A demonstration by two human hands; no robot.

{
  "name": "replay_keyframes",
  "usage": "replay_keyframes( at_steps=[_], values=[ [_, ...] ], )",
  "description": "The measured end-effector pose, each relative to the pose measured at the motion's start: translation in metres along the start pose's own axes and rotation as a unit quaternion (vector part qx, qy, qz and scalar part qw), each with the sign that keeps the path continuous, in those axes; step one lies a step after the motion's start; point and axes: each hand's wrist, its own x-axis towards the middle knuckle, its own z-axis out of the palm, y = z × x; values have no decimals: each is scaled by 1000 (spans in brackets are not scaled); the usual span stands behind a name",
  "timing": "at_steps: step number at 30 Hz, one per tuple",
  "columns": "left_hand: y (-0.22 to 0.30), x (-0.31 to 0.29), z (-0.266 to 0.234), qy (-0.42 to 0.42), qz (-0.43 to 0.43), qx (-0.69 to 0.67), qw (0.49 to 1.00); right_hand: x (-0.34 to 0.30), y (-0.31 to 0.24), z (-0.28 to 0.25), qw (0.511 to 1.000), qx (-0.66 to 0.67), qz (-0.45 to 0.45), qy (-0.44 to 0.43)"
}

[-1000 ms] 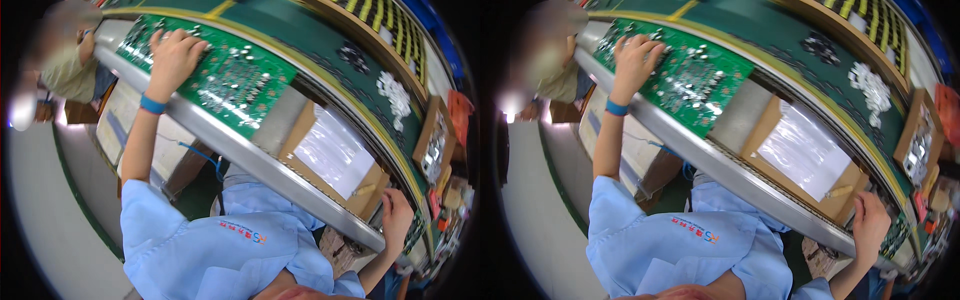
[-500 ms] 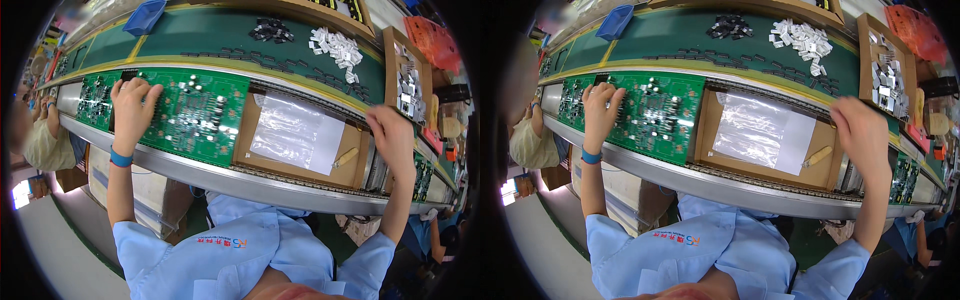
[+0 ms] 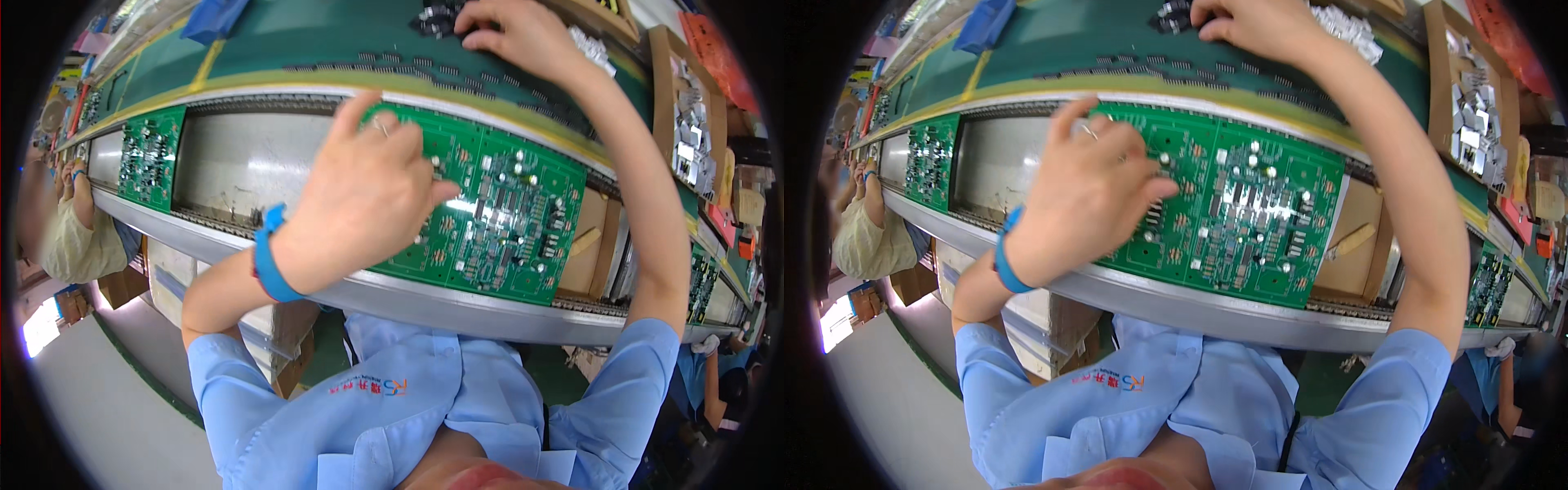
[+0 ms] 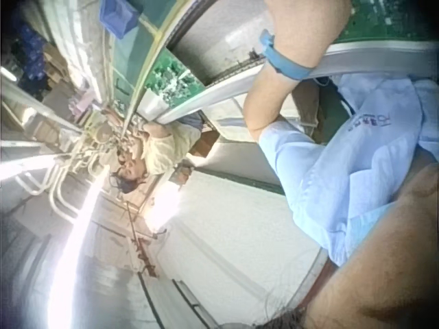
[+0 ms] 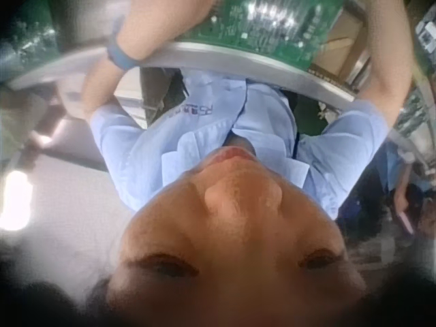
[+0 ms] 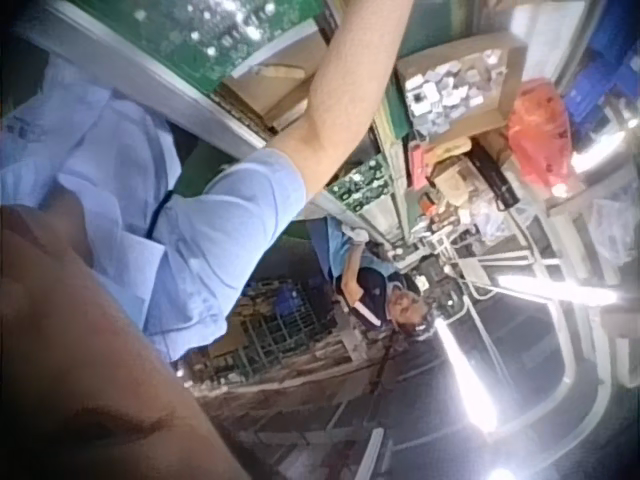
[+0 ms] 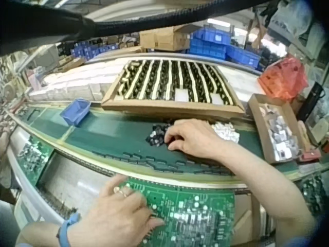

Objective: Manually inserting electronic components into printed circuit boards on an assembly line conveyor.

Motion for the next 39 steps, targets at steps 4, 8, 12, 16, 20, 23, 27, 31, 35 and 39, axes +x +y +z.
replay_keyframes(
  at_steps=[4,8,12,16,20,23,27,31,35,39],
  values=[
    [-50,41,-16,107,13,78,991,7,-34,-24,986,-139,-84,-30],
    [-92,100,-8,-9,15,76,997,7,-48,-31,976,-187,-99,-56],
    [-97,112,8,-50,-47,13,998,1,-47,-30,952,-277,-109,-66],
    [-99,103,11,-23,-61,5,998,3,-53,-24,947,-297,-89,-83],
    [-107,106,29,54,30,68,996,-2,-36,-17,944,-306,-106,-67],
    [-109,111,38,66,59,83,993,-5,-23,-12,949,-296,-81,-74],
    [-102,101,18,117,8,73,990,-2,-27,-14,959,-268,-69,-68],
    [-101,98,11,139,4,34,990,-2,-27,-12,965,-249,-50,-66],
    [-92,91,0,76,-81,-28,993,-1,-25,-6,976,-199,-88,-16],
    [-88,92,7,86,-140,-81,983,-12,-23,-19,973,-220,-69,4]
  ],
)
